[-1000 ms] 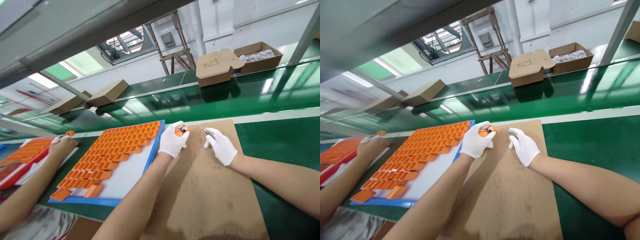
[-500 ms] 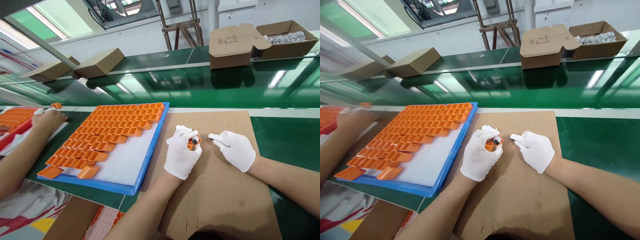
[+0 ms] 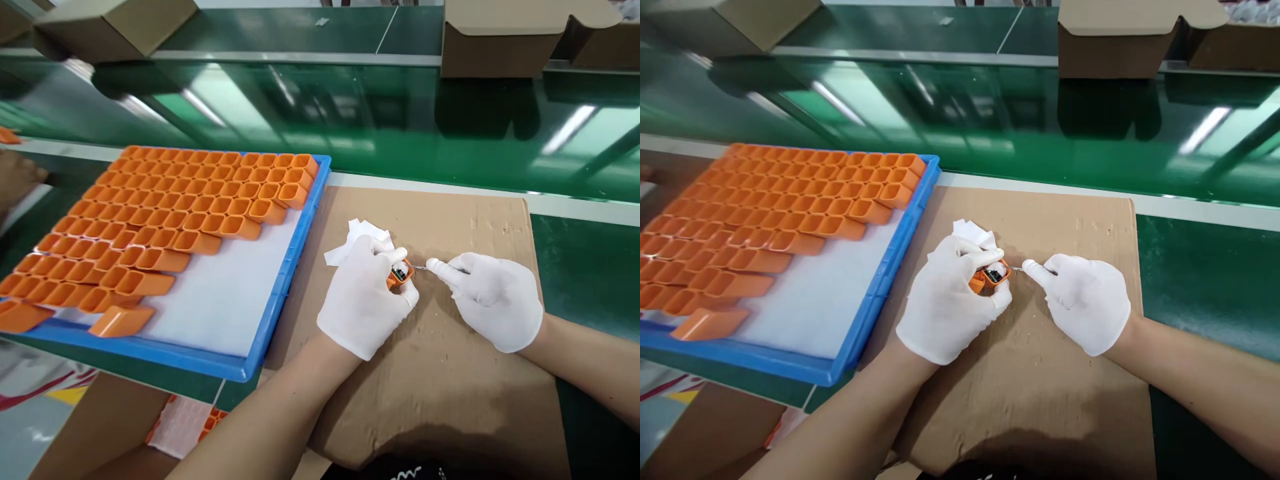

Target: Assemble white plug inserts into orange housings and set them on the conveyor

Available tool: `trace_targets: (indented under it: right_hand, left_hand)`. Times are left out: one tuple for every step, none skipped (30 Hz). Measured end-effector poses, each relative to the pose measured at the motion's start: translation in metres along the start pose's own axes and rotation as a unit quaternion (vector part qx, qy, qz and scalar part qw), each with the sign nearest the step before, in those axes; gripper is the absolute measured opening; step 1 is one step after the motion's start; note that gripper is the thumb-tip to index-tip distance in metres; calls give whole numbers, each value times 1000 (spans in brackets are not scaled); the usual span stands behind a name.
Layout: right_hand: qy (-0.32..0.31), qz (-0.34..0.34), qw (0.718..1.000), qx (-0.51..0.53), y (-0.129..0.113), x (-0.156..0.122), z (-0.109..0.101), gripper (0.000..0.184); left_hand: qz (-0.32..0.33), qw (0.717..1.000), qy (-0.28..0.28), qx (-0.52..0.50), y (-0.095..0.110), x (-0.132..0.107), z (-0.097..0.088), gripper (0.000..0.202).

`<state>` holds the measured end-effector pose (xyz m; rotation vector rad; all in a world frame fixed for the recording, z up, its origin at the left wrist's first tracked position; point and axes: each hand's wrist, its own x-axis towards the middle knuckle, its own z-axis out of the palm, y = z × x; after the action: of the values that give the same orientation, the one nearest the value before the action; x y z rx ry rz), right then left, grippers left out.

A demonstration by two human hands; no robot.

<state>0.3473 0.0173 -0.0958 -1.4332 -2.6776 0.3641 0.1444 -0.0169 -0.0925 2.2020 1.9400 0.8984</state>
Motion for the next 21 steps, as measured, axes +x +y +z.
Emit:
trace_targets:
  right_hand:
    - [-5,1,1000,-10,-1,0,-1,55]
    - [-8,2,1000,-20,-2,-1,-2,55]
    - [-6,2,1000,-30,-3,-1,-3,55]
    - [3,0,999,-41,-4,-2,-3,54]
    - [16,-4,999,-51,-4,-3,-3,53]
    - [30,-11,998,-58,-4,-5,-3,52]
    - [43,-19,997,-65,-4,-6,-2,51]
    - [53,-28,996,-71,-3,-7,-1,51]
    - [60,-38,995,-76,-3,-8,-1,52]
    - [67,-45,993,-83,-2,-8,0,53]
    - [73,-51,992,-91,-2,-8,0,53]
    - [82,-56,990,-99,-2,-8,0,54]
    - [92,-59,988,-107,-2,-8,0,54]
    - [103,-61,986,-115,-2,-7,-1,54]
    - [113,-62,984,-124,-3,-7,-1,53]
    - [123,-65,981,-132,-4,-6,-2,53]
    - [132,-69,979,-140,-5,-6,-3,53]
    - [140,-72,976,-148,-6,-6,-4,53]
    - [146,-76,974,-153,-7,-6,-4,53]
    - [149,-80,973,-157,-7,-6,-4,53]
    - [152,-83,972,-159,-7,-6,-4,53]
  left_hand:
    - [-2,1000,0,0,0,0,1,16]
    - [-4,1000,2,-1,1,-1,1,20]
    - [-7,1000,7,-5,1,-1,2,24]
    - [-9,1000,11,-9,1,-2,3,28]
    - [-13,1000,15,-13,1,-2,4,30]
    - [-17,1000,19,-15,1,-3,5,30]
    - [-22,999,22,-17,2,-4,6,30]
    - [-27,999,25,-17,2,-4,6,29]
    - [-32,999,27,-17,2,-4,7,29]
    - [-34,999,30,-16,2,-4,7,29]
    - [-34,999,32,-16,3,-4,8,29]
    - [-33,999,33,-15,3,-4,8,30]
    - [-32,999,33,-15,4,-3,7,30]
    - [-34,999,31,-13,4,-3,7,29]
    - [-37,999,27,-10,5,-2,6,28]
    - [-42,999,23,-6,6,-2,6,26]
    - [-48,999,17,-1,7,-1,5,25]
    - [-54,998,11,3,7,-1,4,24]
    - [-58,998,6,7,8,-1,3,24]
    - [-61,998,0,9,9,-1,3,24]
    - [-62,998,-2,11,9,-1,2,25]
